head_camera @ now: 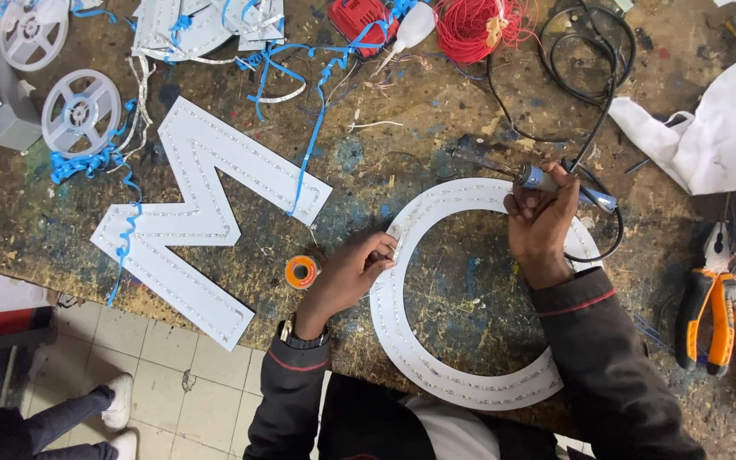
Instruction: Soldering LED strips and wiring onto large white sign letters on a production workbench.
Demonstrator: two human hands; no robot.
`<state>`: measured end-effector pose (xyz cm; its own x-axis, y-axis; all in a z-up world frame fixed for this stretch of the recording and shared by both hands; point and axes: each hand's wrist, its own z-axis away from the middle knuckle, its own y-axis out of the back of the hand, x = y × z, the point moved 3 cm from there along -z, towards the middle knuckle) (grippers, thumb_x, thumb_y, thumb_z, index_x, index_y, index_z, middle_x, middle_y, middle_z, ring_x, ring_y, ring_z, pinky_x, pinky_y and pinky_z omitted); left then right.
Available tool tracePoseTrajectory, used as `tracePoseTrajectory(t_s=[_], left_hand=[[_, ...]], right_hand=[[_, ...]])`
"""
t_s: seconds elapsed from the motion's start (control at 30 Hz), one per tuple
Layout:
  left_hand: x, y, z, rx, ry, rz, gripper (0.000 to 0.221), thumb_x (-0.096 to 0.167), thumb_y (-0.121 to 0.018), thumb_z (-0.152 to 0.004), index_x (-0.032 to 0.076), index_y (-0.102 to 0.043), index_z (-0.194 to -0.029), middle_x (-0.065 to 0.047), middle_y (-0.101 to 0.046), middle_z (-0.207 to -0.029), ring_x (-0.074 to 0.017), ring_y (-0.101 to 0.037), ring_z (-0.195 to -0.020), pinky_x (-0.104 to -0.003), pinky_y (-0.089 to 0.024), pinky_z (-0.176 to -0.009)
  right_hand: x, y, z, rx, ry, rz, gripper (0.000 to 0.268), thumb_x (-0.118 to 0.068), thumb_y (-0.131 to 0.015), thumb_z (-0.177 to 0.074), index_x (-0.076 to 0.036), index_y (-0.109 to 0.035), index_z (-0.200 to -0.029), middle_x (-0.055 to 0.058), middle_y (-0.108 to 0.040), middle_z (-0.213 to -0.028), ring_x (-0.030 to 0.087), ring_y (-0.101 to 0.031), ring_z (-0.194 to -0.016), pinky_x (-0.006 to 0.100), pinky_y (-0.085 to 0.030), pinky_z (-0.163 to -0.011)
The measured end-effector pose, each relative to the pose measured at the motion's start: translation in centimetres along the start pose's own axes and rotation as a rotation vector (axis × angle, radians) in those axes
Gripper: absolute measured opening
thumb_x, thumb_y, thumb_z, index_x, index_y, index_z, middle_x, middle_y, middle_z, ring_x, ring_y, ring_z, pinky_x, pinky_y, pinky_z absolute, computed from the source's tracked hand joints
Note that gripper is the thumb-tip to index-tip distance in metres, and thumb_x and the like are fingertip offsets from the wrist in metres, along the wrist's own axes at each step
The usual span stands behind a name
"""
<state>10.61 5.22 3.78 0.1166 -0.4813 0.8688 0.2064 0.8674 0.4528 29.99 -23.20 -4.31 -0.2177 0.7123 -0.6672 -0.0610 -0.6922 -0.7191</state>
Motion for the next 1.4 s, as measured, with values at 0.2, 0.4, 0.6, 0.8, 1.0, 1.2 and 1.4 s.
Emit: tracePoseTrajectory(t_s=[0.2, 0.4, 0.6, 0.8, 1.0, 1.2, 1.4], left_hand=[[-0.5, 0.1, -0.1, -0.036, 0.010, 0.029, 0.032, 0.020, -0.065, -0.118, 0.003, -0.064, -0.146, -0.023, -0.068, -0.118, -0.0416, -0.072, -0.112, -0.058, -0.063, -0.089], [0.5, 0.6, 0.3, -0.067, -0.029, 0.007, 0.029, 0.017, -0.066, -0.118, 0.002, -0.066, -0.143, -0.024, -0.066, -0.116, -0.0456, -0.070, -0.113, -0.060, -0.062, -0.091], [0.3, 0.4, -0.5, -0.050, 0.012, 0.035, 0.033, 0.014, -0.064, -0.118, 0.004, -0.062, -0.149, -0.021, -0.069, -0.115, -0.0381, -0.072, -0.108, -0.055, -0.061, -0.088], [0.4, 0.3, -1.1, -0.018, -0.002, -0.015, 0.035, 0.008, -0.065, -0.117, 0.006, -0.060, -0.151, -0.018, -0.074, -0.113, -0.0355, -0.076, -0.103, -0.054, -0.062, -0.076], [0.2, 0.6, -1.2, -0.042, 0.020, 0.009, 0.040, 0.005, -0.065, -0.115, 0.009, -0.058, -0.154, -0.014, -0.074, -0.108, -0.0295, -0.074, -0.098, -0.052, -0.061, -0.076], [-0.3, 0.7, -1.6, -0.051, 0.027, 0.025, 0.040, 0.006, -0.065, -0.116, 0.007, -0.058, -0.155, -0.014, -0.074, -0.108, -0.0268, -0.071, -0.095, -0.051, -0.060, -0.076], [1.1, 1.3, -1.5, -0.107, 0.001, 0.065, 0.043, 0.002, -0.065, -0.114, 0.005, -0.058, -0.156, -0.016, -0.077, -0.113, -0.0314, -0.069, -0.103, -0.057, -0.059, -0.087]], right_hand=[[-0.3, -0.6, 0.4, 0.014, 0.007, 0.017, 0.017, -0.040, -0.062, -0.109, -0.024, -0.066, -0.111, -0.005, -0.039, -0.057, 0.008, -0.036, -0.045, 0.021, -0.036, -0.047], [-0.6, -1.3, 0.8, 0.030, 0.008, 0.035, 0.017, -0.041, -0.063, -0.109, -0.025, -0.066, -0.109, -0.007, -0.041, -0.057, 0.007, -0.038, -0.046, 0.021, -0.037, -0.047], [-0.5, -1.1, 0.8, 0.012, -0.001, -0.026, 0.016, -0.038, -0.063, -0.109, -0.023, -0.065, -0.110, -0.005, -0.039, -0.058, 0.008, -0.037, -0.046, 0.021, -0.037, -0.049], [-0.4, -1.0, 0.8, 0.009, -0.004, -0.021, 0.015, -0.038, -0.063, -0.110, -0.022, -0.065, -0.111, -0.005, -0.040, -0.058, 0.008, -0.037, -0.047, 0.022, -0.037, -0.049], [-0.1, -0.3, 0.5, 0.003, -0.011, -0.030, 0.016, -0.038, -0.061, -0.111, -0.022, -0.065, -0.112, -0.004, -0.039, -0.058, 0.009, -0.037, -0.047, 0.022, -0.037, -0.049], [-0.2, -0.6, 0.7, 0.012, -0.009, -0.026, 0.016, -0.037, -0.062, -0.110, -0.022, -0.064, -0.112, -0.004, -0.039, -0.058, 0.009, -0.037, -0.046, 0.022, -0.038, -0.048], [-0.2, -0.4, 0.6, 0.029, -0.005, -0.014, 0.017, -0.039, -0.063, -0.109, -0.022, -0.066, -0.112, -0.005, -0.042, -0.057, 0.009, -0.039, -0.045, 0.022, -0.039, -0.047]])
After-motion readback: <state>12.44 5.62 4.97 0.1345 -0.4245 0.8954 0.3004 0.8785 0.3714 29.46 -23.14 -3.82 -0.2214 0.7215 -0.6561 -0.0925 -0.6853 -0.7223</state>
